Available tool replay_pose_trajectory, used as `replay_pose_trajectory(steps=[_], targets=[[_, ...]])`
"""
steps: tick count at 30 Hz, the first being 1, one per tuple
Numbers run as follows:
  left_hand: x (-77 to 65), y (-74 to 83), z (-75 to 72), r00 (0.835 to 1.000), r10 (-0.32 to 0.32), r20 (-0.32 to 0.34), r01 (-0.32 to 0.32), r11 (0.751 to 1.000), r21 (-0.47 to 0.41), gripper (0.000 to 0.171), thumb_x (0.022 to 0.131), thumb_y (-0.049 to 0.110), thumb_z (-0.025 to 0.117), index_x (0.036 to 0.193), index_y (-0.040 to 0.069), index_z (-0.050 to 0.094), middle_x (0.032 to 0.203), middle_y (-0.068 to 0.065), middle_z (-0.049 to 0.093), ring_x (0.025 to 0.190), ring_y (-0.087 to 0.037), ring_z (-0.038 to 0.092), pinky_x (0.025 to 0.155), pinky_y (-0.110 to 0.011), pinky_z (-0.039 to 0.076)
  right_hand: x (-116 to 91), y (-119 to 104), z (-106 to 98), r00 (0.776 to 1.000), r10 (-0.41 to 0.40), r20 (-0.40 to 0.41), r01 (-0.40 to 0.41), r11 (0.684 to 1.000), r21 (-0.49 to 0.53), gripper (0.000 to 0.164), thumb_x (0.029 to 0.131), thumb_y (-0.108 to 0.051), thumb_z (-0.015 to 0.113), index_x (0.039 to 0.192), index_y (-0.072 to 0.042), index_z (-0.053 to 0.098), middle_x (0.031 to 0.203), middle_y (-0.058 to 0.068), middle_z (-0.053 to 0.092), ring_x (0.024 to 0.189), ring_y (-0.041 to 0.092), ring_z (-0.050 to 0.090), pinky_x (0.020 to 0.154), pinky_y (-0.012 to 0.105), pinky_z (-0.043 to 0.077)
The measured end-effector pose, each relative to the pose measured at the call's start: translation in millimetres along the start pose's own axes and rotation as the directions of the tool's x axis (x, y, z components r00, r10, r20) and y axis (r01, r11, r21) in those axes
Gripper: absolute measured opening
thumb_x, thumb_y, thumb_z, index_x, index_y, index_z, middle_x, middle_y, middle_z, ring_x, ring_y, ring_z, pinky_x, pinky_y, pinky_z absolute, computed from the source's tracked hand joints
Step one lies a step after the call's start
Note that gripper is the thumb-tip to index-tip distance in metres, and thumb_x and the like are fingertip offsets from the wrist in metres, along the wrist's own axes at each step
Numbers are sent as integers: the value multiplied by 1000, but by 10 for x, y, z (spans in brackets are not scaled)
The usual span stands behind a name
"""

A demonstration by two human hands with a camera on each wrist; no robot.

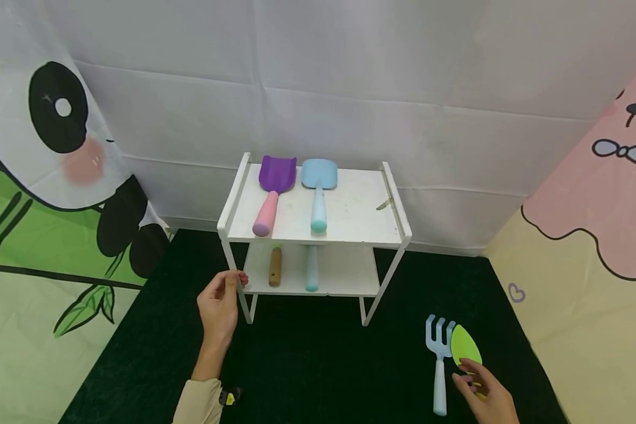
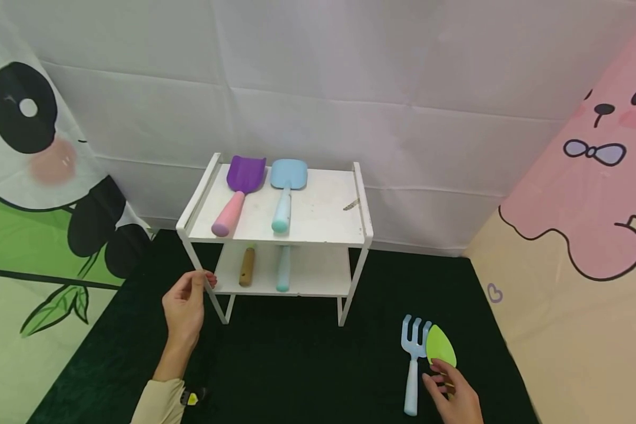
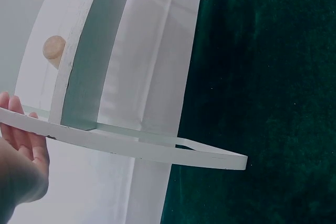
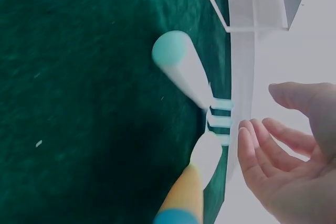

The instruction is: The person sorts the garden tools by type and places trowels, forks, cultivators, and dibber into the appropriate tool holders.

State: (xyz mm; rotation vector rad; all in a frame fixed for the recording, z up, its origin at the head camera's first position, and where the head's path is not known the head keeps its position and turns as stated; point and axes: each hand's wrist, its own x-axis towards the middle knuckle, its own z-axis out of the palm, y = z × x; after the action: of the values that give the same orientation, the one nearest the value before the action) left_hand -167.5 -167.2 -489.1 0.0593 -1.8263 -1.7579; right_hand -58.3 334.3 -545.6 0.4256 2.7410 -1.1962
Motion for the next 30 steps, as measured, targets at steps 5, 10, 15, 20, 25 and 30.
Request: replay_pose_trajectory(steps=[5, 10, 15, 20, 25, 30], targets=[[2, 0, -2, 1000, 6, -1, -6, 1000, 7, 26, 108, 12, 53, 104, -9, 68, 97, -5, 71, 91, -13, 66, 87, -17, 52, -36, 134, -37, 997, 36, -73, -34, 999, 21, 45, 100, -18, 66, 136, 5, 54, 123, 24, 65, 95, 21, 68, 75, 16, 53], [8, 3, -9, 1000, 7, 5, -7, 1000, 18, 27, 108, 14, 53, 104, -8, 68, 98, -5, 71, 91, -12, 66, 88, -17, 52, 3, 340, -65, 991, 76, -114, -76, 997, 3, 47, 97, -19, 71, 131, 10, 55, 111, 24, 68, 90, 26, 68, 69, 18, 54], [12, 10, -21, 1000, -3, 1, 3, 1000, 27, 29, 109, 17, 53, 104, -7, 69, 98, -2, 71, 91, -12, 66, 87, -17, 53, 92, 624, -61, 988, 94, -122, -100, 994, -44, 48, 96, -15, 74, 129, 14, 55, 110, 30, 66, 90, 33, 68, 75, 37, 60], [20, 21, -28, 1000, 0, -1, 0, 1000, 5, 29, 109, 17, 53, 104, -8, 68, 97, -2, 71, 92, -14, 67, 87, -19, 53, 164, 863, -43, 986, 128, -105, -134, 990, -49, 53, 96, -21, 75, 129, 15, 55, 112, 30, 65, 88, 30, 68, 74, 39, 60], [14, 22, -26, 1000, -10, -4, 10, 1000, 5, 31, 109, 19, 53, 103, -8, 68, 97, 0, 70, 92, -14, 66, 88, -18, 53, 171, 937, -57, 984, 175, -18, -175, 985, 0, 64, 96, -32, 75, 132, 16, 50, 109, 25, 66, 83, 22, 65, 67, 30, 57], [4, 14, -15, 1000, -13, 2, 13, 1000, 11, 30, 109, 18, 53, 104, -7, 69, 97, -2, 71, 91, -13, 66, 88, -18, 53, 135, 857, -66, 981, 191, 29, -192, 981, 25, 55, 97, -20, 72, 130, 19, 50, 101, 18, 67, 80, 20, 65, 68, 31, 58]])
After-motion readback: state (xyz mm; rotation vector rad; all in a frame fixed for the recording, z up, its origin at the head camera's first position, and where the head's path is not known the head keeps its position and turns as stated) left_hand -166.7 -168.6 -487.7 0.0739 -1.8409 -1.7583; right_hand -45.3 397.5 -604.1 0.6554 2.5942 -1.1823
